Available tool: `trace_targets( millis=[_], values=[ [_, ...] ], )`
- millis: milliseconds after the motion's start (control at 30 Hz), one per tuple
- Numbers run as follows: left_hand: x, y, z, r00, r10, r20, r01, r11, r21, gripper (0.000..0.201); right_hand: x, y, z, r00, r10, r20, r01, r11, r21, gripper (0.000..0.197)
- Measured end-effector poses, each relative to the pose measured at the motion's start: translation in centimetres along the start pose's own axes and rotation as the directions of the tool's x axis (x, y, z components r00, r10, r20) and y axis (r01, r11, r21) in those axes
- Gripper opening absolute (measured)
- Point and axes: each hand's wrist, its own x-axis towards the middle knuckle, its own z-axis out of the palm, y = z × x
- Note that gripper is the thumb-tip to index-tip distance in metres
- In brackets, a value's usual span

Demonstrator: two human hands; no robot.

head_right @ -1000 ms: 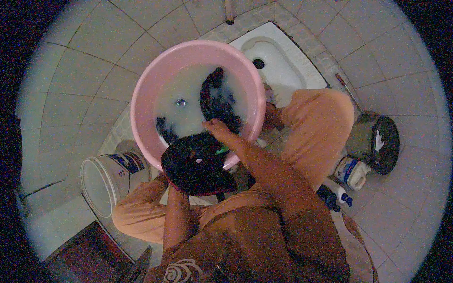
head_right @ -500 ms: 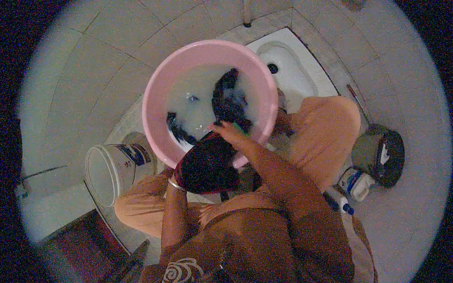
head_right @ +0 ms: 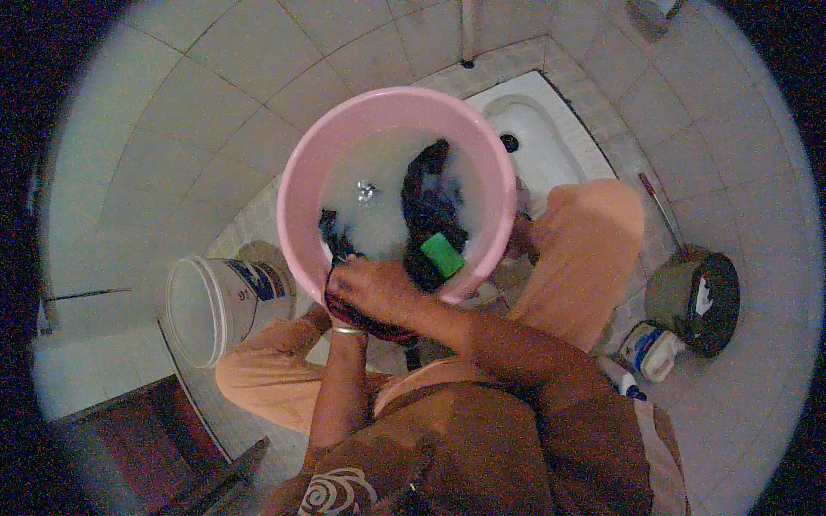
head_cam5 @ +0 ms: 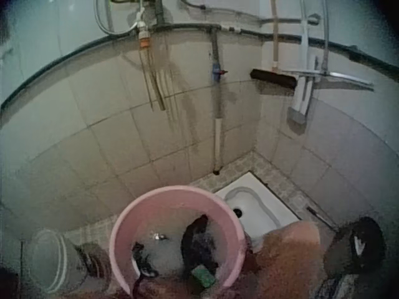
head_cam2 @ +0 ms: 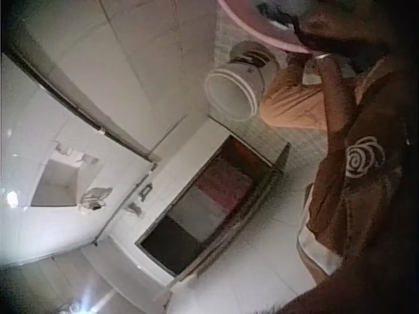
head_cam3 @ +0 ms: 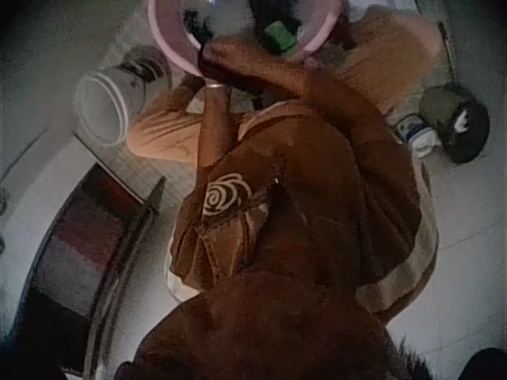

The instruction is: The person washes clothes by hand in a basin of soapy water, rubbing garments and scrubbing the fabric with soap.

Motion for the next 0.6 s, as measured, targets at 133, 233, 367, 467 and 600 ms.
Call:
trace_targets(
  millis=[133,233,367,467,600],
  values=[
    [1.2,-2.8,5.4,0.972,0.052,-0.228,-0.006,0.98,0.198,0.033,0.5,0.6,1.2,1.0,0.027,0.013,-0.024,0.971,-0.239,0.022],
    [1.8,-3.1,5.4,0.904,0.23,-0.36,-0.085,0.923,0.375,0.027,3.4,2.6,-0.4,0.945,0.305,-0.122,-0.321,0.935,-0.148,0.028],
    [3.4,-1.1,4.4,0.99,0.114,-0.084,-0.086,0.957,0.277,0.026,2.1,-1.5,0.7,0.995,0.091,0.03,-0.084,0.982,-0.171,0.028],
    [3.4,-1.3,-1.4,0.906,0.06,0.418,-0.039,0.998,-0.058,0.039,1.7,-1.3,1.0,0.989,0.0,-0.15,-0.04,0.963,-0.265,0.028],
    [2.1,-4.0,9.7,0.97,-0.172,-0.169,0.176,0.984,0.006,0.046,3.1,7.1,-3.6,0.856,0.489,-0.168,-0.513,0.845,-0.153,0.03]
  ],
)
